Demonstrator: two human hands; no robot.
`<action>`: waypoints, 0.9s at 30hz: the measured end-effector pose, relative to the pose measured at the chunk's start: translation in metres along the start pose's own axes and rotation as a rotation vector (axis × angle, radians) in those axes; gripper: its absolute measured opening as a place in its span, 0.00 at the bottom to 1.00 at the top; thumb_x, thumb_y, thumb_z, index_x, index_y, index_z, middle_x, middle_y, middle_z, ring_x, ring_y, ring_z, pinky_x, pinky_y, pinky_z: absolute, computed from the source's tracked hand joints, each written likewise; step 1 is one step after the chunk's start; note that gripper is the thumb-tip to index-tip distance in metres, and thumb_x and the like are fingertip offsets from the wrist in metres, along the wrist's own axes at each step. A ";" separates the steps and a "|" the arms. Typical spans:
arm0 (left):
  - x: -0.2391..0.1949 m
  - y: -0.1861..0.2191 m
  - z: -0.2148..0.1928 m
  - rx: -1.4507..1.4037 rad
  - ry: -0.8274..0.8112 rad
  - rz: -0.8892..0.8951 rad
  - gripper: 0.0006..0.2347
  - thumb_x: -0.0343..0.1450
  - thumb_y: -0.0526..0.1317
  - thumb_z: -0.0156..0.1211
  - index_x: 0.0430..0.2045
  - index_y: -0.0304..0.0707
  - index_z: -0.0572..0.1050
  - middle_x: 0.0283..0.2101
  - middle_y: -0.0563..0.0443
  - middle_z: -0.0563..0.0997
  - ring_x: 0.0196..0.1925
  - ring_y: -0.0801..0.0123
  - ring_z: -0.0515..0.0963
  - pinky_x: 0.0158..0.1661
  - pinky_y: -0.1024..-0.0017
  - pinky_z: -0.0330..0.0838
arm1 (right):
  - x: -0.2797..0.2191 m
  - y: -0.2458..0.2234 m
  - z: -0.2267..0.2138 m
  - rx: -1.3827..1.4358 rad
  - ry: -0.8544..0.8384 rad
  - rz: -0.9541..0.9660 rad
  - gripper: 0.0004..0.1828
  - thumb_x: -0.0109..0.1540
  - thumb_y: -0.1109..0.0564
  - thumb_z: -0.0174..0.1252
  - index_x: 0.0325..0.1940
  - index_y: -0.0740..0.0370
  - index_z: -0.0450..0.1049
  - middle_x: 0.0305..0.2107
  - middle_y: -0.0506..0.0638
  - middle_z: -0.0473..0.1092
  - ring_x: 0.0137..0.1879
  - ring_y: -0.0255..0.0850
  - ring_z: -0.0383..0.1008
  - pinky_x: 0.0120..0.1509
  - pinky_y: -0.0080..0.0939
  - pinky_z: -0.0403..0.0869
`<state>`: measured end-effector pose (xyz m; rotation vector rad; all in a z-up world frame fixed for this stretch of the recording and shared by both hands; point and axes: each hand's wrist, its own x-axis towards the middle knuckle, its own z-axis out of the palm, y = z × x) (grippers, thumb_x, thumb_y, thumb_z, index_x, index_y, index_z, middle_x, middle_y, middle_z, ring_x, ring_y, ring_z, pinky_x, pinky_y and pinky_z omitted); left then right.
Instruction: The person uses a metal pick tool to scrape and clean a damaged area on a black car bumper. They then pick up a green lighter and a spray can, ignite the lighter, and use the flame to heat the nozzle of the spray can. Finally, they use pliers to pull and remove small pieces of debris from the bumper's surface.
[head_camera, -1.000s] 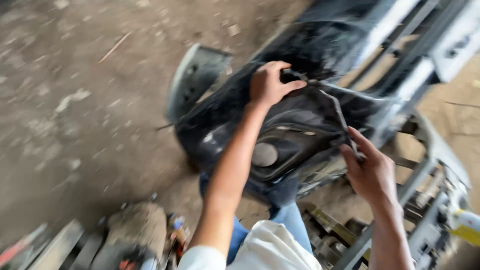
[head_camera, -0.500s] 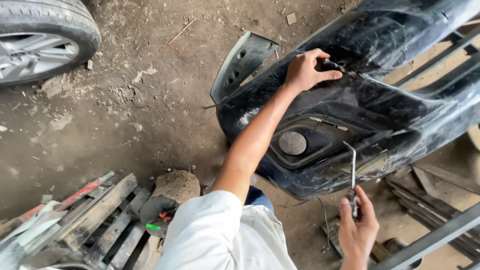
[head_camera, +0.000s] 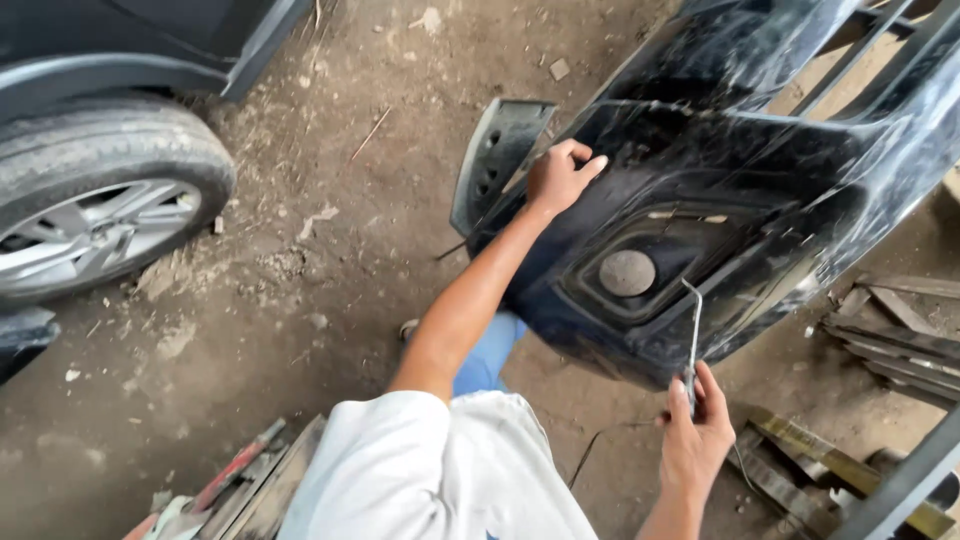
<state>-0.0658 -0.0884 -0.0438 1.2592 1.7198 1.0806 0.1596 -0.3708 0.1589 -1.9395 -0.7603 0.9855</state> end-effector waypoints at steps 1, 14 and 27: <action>-0.031 -0.013 -0.024 0.002 -0.002 -0.007 0.15 0.66 0.53 0.70 0.33 0.42 0.83 0.33 0.50 0.86 0.34 0.61 0.85 0.34 0.63 0.75 | -0.010 0.000 0.003 -0.004 -0.002 0.006 0.25 0.65 0.61 0.61 0.68 0.64 0.71 0.42 0.46 0.73 0.36 0.27 0.70 0.33 0.28 0.69; -0.152 -0.112 -0.170 0.106 -0.469 -0.255 0.13 0.64 0.49 0.72 0.26 0.37 0.84 0.21 0.49 0.81 0.24 0.68 0.79 0.29 0.66 0.72 | -0.063 -0.009 0.074 0.191 -0.017 0.067 0.25 0.65 0.60 0.59 0.68 0.63 0.71 0.40 0.44 0.74 0.34 0.29 0.70 0.31 0.29 0.69; 0.056 -0.138 -0.238 0.263 -0.731 -0.106 0.15 0.64 0.52 0.70 0.30 0.38 0.85 0.22 0.47 0.80 0.26 0.65 0.79 0.31 0.64 0.72 | 0.007 -0.094 0.217 0.235 0.236 0.062 0.21 0.63 0.61 0.62 0.61 0.66 0.75 0.39 0.44 0.76 0.29 0.27 0.69 0.28 0.27 0.66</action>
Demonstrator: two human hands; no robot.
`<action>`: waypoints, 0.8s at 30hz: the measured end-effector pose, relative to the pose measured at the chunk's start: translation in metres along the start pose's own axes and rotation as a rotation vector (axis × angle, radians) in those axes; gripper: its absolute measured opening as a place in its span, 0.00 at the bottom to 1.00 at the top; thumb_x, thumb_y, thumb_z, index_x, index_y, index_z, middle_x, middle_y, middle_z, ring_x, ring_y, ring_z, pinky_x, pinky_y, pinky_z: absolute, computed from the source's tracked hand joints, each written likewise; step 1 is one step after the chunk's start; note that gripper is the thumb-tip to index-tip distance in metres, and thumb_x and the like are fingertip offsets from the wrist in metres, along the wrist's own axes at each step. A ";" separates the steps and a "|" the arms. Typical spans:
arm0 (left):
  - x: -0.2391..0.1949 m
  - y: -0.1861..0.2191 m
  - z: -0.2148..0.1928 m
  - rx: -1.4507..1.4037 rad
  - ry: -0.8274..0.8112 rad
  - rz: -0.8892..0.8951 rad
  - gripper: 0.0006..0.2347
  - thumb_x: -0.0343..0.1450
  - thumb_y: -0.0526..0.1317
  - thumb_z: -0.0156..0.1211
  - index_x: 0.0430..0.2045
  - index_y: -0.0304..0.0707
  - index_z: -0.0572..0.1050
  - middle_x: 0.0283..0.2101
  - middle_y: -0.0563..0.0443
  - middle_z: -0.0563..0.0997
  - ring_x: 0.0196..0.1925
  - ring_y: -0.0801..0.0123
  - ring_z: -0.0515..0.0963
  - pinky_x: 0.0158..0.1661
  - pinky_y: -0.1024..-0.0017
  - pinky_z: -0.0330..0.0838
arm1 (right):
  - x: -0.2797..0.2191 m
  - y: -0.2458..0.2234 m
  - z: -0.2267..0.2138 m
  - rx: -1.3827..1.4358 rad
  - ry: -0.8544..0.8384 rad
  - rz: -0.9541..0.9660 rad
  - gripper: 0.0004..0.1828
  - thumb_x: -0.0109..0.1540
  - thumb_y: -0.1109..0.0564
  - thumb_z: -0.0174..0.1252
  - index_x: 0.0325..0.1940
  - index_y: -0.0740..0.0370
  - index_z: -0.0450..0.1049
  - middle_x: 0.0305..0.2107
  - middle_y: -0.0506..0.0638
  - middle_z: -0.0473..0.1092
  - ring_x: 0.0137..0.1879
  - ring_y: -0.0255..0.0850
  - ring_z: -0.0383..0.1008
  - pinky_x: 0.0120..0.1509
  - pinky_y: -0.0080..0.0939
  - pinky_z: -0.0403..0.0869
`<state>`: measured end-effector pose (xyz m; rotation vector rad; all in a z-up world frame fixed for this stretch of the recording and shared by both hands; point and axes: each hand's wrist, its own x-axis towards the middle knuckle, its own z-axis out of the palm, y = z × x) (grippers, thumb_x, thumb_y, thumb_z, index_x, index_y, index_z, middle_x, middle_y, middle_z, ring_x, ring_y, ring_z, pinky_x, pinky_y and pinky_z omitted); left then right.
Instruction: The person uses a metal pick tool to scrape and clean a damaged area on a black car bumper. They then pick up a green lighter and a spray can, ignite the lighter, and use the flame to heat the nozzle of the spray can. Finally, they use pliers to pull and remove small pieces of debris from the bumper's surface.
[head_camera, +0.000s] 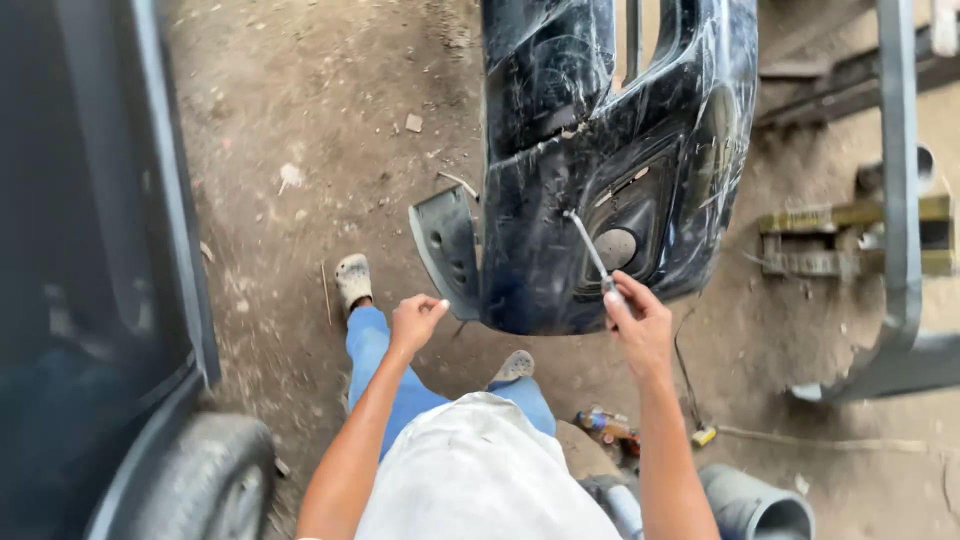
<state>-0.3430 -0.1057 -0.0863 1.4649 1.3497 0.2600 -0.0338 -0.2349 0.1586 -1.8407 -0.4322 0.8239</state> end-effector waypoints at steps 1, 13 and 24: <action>0.025 -0.004 -0.025 0.003 -0.035 0.018 0.15 0.64 0.52 0.70 0.30 0.38 0.85 0.22 0.47 0.80 0.26 0.65 0.79 0.31 0.64 0.72 | 0.019 -0.008 0.020 -0.001 0.039 0.003 0.21 0.63 0.61 0.62 0.61 0.66 0.75 0.39 0.44 0.76 0.29 0.27 0.69 0.28 0.27 0.66; 0.134 -0.052 -0.266 0.098 0.021 -0.198 0.15 0.67 0.48 0.69 0.34 0.33 0.84 0.25 0.46 0.81 0.28 0.66 0.78 0.35 0.67 0.72 | 0.113 -0.095 0.085 -0.423 0.121 -0.028 0.20 0.62 0.59 0.65 0.58 0.62 0.79 0.32 0.42 0.76 0.31 0.26 0.68 0.36 0.29 0.70; 0.162 -0.019 -0.309 0.035 0.009 -0.252 0.15 0.69 0.47 0.69 0.34 0.29 0.83 0.22 0.57 0.72 0.24 0.76 0.66 0.27 0.72 0.62 | 0.154 -0.135 0.066 -0.726 -0.021 0.071 0.20 0.58 0.56 0.68 0.55 0.53 0.82 0.35 0.49 0.80 0.38 0.32 0.73 0.46 0.35 0.74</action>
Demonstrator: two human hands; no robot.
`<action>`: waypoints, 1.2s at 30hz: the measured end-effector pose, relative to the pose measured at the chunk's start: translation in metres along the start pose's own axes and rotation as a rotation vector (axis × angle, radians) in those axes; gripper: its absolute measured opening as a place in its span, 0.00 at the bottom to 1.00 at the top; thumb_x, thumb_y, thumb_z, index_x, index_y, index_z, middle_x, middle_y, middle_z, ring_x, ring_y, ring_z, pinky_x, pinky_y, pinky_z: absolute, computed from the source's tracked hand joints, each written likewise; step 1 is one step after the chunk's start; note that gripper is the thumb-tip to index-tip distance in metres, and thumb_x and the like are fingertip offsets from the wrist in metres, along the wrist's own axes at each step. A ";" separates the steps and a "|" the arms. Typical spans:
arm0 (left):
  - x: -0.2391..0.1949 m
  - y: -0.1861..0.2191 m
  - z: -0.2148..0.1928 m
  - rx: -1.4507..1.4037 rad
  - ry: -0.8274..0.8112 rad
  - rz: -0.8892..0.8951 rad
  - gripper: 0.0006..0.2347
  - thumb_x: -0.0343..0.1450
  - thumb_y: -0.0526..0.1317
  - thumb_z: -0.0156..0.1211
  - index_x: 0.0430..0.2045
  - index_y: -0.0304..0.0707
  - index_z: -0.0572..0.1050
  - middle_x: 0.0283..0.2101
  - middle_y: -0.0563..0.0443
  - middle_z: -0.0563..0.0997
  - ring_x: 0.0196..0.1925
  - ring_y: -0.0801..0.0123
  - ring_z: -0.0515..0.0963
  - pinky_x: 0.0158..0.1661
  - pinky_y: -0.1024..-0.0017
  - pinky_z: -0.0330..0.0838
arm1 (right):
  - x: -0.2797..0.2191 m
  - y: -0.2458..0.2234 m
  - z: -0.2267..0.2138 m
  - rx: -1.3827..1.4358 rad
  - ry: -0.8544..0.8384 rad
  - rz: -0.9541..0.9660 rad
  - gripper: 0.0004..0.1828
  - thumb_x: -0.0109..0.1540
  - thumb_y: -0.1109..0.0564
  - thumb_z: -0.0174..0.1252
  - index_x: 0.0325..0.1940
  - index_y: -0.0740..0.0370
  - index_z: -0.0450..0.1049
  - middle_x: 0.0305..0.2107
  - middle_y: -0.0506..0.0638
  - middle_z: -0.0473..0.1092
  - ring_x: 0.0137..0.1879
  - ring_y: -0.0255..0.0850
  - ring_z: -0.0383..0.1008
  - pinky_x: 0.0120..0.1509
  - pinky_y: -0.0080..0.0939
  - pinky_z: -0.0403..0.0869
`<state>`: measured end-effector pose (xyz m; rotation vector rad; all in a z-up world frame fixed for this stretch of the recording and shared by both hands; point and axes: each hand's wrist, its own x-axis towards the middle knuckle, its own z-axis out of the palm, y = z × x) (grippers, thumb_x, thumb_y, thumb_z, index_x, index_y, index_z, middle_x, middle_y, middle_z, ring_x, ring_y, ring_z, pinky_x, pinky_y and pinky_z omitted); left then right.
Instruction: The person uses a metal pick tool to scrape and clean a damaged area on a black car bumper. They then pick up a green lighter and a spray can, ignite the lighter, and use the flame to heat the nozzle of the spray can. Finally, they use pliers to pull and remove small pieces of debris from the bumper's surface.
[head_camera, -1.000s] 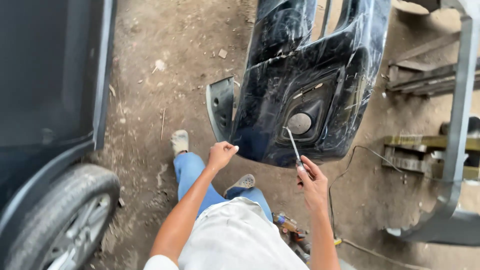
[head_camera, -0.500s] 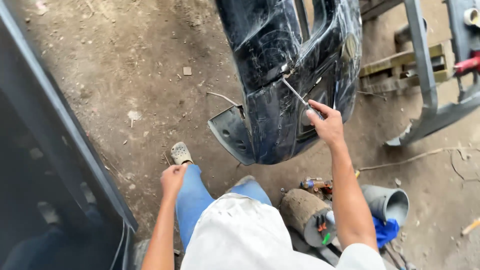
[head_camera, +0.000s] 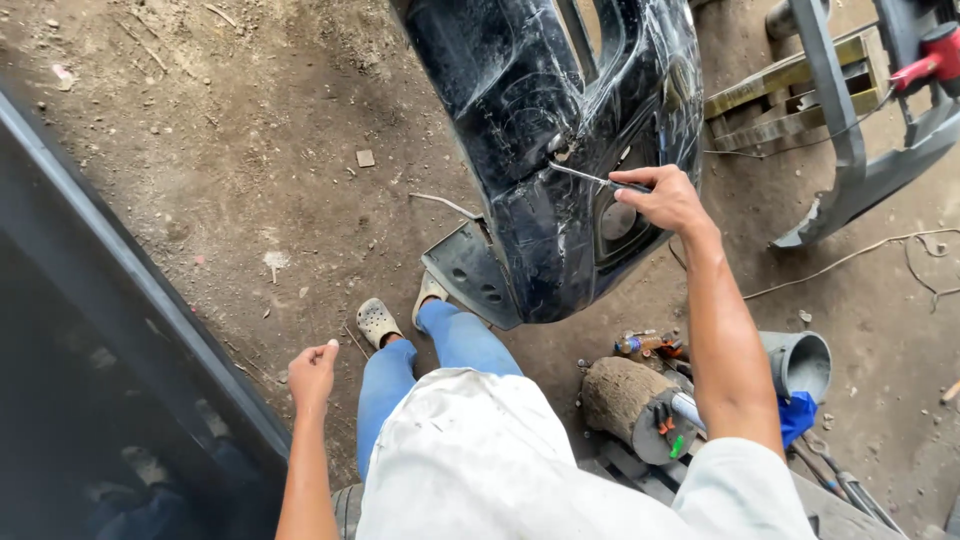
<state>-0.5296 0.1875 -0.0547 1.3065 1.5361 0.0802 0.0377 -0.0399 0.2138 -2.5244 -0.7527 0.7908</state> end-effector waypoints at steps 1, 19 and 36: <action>0.004 -0.006 0.001 0.005 0.006 0.002 0.15 0.69 0.47 0.69 0.34 0.29 0.83 0.22 0.57 0.72 0.24 0.76 0.66 0.27 0.72 0.62 | 0.005 -0.002 -0.005 0.007 -0.002 -0.003 0.20 0.58 0.56 0.68 0.55 0.53 0.82 0.35 0.49 0.80 0.38 0.32 0.73 0.46 0.35 0.74; 0.020 0.139 0.082 0.154 -0.020 0.128 0.16 0.68 0.48 0.69 0.34 0.31 0.83 0.24 0.54 0.78 0.27 0.74 0.73 0.33 0.71 0.69 | 0.014 0.013 0.001 -0.074 0.074 -0.432 0.17 0.60 0.56 0.65 0.53 0.56 0.79 0.42 0.59 0.78 0.46 0.57 0.79 0.49 0.49 0.76; 0.039 0.290 0.151 0.269 -0.258 0.488 0.14 0.68 0.48 0.68 0.33 0.35 0.83 0.21 0.55 0.77 0.24 0.74 0.73 0.30 0.70 0.69 | -0.011 -0.061 0.086 -0.064 0.089 -0.033 0.20 0.65 0.52 0.57 0.54 0.69 0.66 0.31 0.68 0.74 0.37 0.65 0.75 0.41 0.63 0.73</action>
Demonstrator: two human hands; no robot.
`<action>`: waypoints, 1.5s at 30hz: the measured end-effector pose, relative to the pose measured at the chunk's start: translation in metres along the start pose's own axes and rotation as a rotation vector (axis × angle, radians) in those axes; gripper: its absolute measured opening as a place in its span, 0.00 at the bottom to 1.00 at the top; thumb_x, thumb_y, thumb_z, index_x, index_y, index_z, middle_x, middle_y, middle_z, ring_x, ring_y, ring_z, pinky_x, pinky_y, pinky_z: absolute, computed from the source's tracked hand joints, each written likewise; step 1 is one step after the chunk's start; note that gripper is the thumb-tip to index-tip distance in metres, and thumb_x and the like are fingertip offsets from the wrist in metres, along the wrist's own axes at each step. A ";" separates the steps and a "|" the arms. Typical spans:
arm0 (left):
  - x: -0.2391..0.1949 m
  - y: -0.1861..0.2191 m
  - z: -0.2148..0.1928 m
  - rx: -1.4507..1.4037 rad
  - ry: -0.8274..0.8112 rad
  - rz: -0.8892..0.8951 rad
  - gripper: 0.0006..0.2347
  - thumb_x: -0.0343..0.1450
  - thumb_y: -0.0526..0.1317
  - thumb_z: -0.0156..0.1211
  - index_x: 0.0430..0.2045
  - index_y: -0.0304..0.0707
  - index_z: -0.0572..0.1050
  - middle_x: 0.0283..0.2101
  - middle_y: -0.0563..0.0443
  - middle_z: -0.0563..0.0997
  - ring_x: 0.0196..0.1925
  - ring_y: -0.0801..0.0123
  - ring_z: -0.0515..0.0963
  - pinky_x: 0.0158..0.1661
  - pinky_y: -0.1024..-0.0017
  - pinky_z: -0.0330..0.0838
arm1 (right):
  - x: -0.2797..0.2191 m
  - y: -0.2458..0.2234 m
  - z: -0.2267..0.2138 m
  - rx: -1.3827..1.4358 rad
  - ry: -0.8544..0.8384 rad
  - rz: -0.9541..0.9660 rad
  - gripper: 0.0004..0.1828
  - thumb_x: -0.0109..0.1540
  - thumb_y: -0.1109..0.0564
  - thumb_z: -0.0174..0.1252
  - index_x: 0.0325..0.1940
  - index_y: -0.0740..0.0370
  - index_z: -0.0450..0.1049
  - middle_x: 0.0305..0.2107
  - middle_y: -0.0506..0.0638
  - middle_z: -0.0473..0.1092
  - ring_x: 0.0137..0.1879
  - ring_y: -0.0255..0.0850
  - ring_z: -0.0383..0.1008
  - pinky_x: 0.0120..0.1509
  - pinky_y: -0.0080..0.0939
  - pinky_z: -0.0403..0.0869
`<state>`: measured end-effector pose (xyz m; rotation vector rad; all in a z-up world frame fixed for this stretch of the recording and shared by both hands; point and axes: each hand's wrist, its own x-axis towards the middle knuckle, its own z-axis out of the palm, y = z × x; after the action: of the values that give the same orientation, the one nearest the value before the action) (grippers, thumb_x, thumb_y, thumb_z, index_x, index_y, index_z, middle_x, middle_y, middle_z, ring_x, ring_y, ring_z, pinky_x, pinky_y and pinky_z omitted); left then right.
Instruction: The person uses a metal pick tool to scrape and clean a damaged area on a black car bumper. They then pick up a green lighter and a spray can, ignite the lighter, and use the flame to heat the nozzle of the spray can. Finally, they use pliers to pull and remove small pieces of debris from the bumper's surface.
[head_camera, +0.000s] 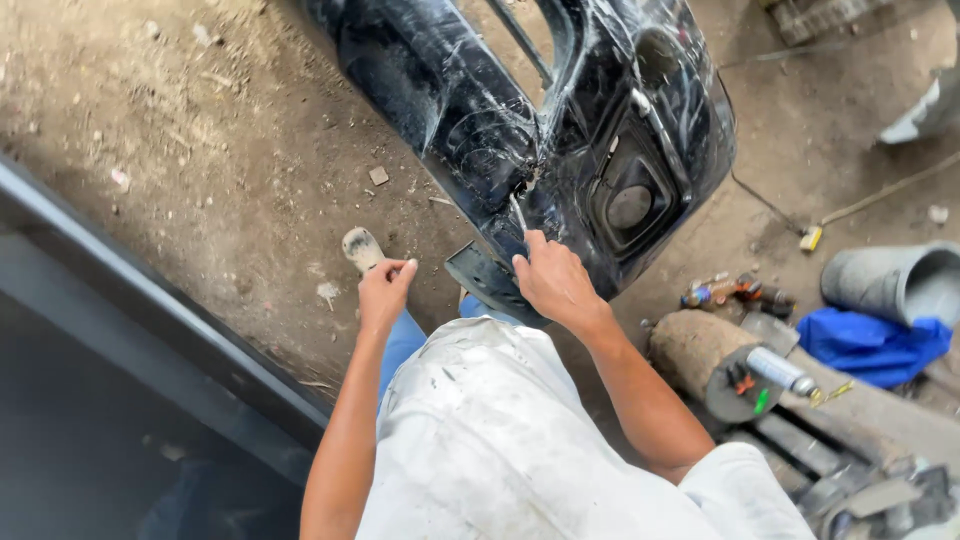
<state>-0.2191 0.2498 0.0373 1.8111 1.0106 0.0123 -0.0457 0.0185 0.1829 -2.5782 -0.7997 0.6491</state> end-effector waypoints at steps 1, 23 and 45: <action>0.015 0.006 0.002 0.018 -0.033 0.019 0.14 0.68 0.48 0.68 0.33 0.35 0.83 0.21 0.55 0.77 0.24 0.74 0.73 0.30 0.70 0.69 | 0.006 -0.016 -0.016 0.014 0.018 0.035 0.20 0.65 0.52 0.57 0.54 0.69 0.66 0.31 0.68 0.74 0.37 0.65 0.75 0.41 0.63 0.73; 0.200 0.251 0.054 0.542 -0.670 1.455 0.30 0.58 0.50 0.77 0.53 0.43 0.76 0.35 0.49 0.80 0.40 0.55 0.79 0.41 0.63 0.73 | 0.051 -0.097 0.094 1.287 0.391 0.949 0.31 0.66 0.55 0.47 0.75 0.56 0.57 0.27 0.55 0.71 0.20 0.36 0.65 0.21 0.41 0.67; 0.237 0.283 0.082 0.620 -0.977 1.650 0.27 0.56 0.58 0.80 0.39 0.40 0.78 0.33 0.45 0.83 0.38 0.52 0.81 0.40 0.57 0.74 | 0.094 -0.151 0.148 0.740 1.040 0.998 0.22 0.66 0.56 0.56 0.63 0.65 0.71 0.39 0.69 0.75 0.47 0.63 0.77 0.49 0.54 0.75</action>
<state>0.1476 0.3011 0.1160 2.2560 -1.3757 -0.1698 -0.1194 0.2212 0.1002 -1.9792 0.9193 -0.2256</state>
